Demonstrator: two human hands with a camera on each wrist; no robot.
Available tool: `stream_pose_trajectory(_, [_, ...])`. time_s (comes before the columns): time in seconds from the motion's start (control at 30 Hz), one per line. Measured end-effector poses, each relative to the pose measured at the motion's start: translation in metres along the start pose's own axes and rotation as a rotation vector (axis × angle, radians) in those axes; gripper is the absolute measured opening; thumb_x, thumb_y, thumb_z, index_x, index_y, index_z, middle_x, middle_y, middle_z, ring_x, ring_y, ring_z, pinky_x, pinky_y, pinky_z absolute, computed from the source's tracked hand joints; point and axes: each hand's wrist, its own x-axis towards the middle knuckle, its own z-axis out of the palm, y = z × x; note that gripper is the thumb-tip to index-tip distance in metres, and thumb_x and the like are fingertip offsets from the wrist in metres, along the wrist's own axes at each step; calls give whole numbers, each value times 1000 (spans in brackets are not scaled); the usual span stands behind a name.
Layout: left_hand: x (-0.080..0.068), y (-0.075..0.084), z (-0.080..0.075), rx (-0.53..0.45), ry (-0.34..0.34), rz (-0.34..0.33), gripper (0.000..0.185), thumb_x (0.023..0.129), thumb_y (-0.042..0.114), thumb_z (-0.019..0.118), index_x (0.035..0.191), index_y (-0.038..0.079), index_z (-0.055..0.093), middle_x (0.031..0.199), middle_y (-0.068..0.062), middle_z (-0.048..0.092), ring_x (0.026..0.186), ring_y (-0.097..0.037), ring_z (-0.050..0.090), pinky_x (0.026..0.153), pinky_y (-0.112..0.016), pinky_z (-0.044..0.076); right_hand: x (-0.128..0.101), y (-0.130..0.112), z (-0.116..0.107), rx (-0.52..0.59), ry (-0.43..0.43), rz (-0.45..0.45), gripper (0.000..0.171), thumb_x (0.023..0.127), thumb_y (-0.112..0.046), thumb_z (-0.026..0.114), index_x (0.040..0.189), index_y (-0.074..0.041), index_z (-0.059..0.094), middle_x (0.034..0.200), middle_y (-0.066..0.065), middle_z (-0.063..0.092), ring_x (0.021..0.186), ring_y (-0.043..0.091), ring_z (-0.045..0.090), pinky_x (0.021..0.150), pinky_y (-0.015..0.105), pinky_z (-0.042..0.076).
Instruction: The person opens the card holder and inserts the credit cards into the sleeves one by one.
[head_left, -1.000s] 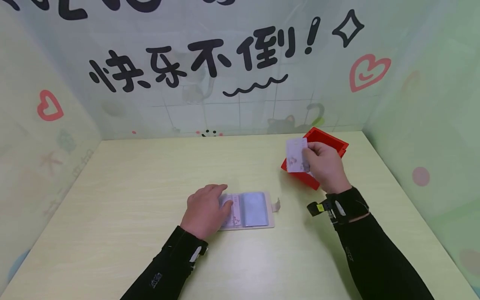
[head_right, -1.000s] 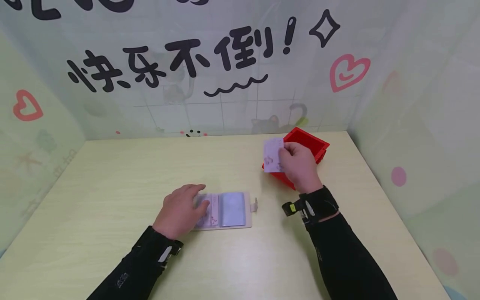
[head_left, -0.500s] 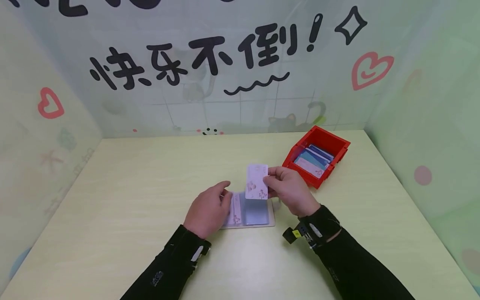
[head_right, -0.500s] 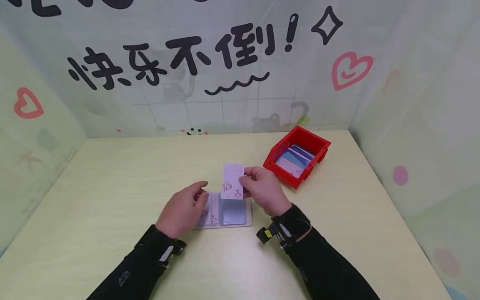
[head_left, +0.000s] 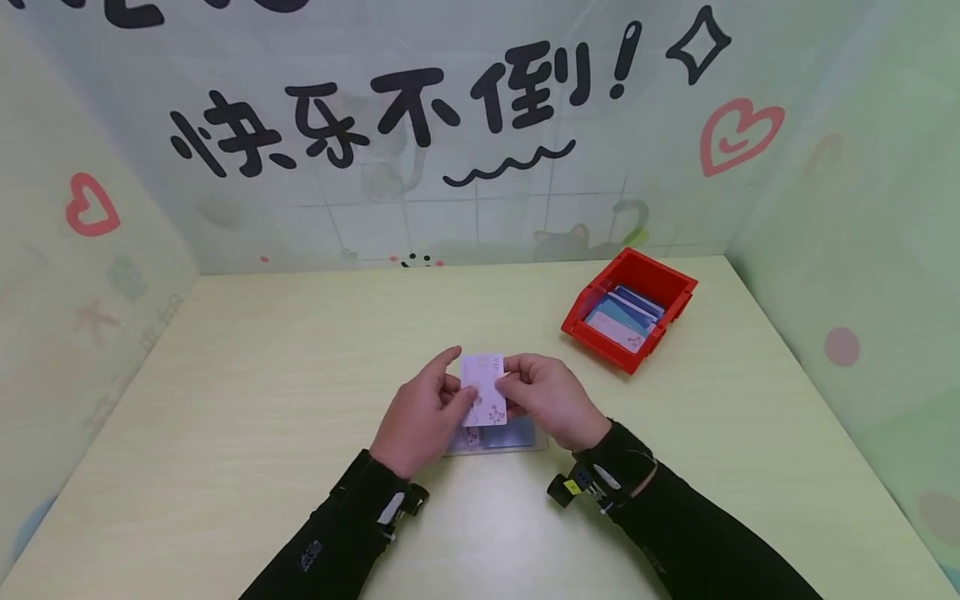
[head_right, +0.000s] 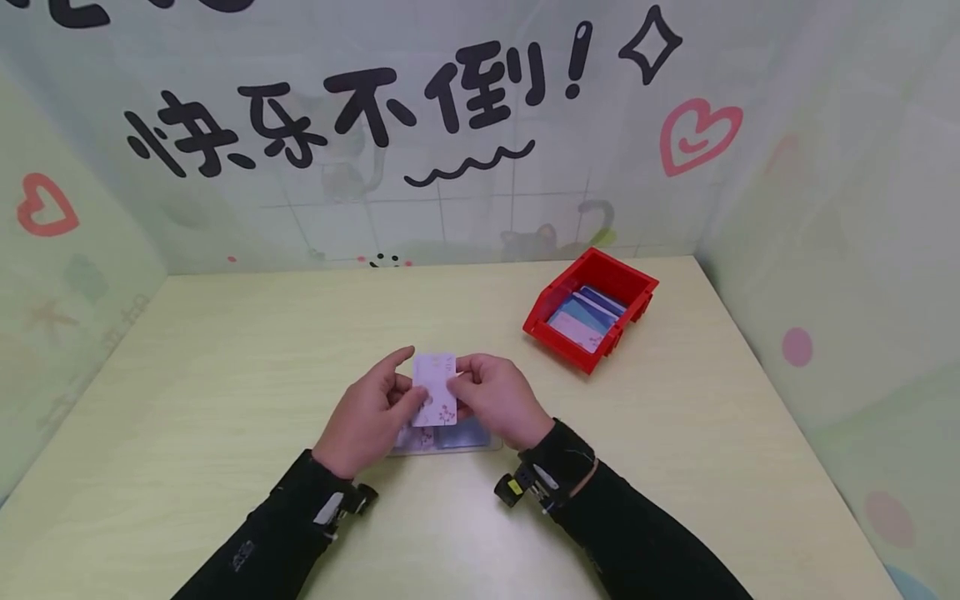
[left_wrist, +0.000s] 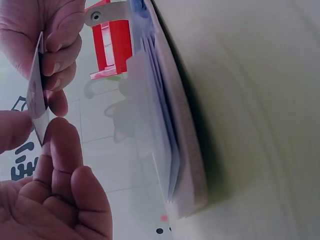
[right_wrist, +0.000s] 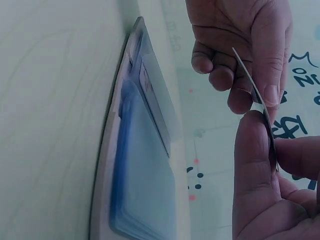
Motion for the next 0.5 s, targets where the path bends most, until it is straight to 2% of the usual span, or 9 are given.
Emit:
stream_pose_trajectory(0.1, [0,0,-1,1,-2,-7,61,101,20,71,157,11,48,98,-2,71,81,-14,64,80,-33,56,0,1,2,-5,-4,-4,40,104,-14,66,142,-4,63,115,8,76,90,23,71,83,32,64])
stream_pose_trajectory(0.23, [2,-1,-3,25,1,-21,58,102,20,70,156,11,50,94,-2,69,78,-15,62,77,-32,53,0,1,2,-63,14,-18,41,103,-15,67,143,-4,63,106,7,76,84,21,72,83,31,64])
stream_pose_trajectory(0.33, [4,-4,-6,49,-2,-55,57,103,21,69,156,12,49,95,-3,69,79,-15,62,76,-31,52,-1,-1,0,-174,53,-47,41,103,-17,69,142,-7,65,98,6,74,83,20,72,85,31,63])
stream_pose_trajectory(0.5, [7,-8,-13,111,-14,-120,55,105,21,65,156,8,48,94,-4,67,79,-17,62,71,-30,50,-3,-2,-7,-440,104,-96,37,101,-16,70,137,-9,68,109,5,74,96,19,69,95,37,62])
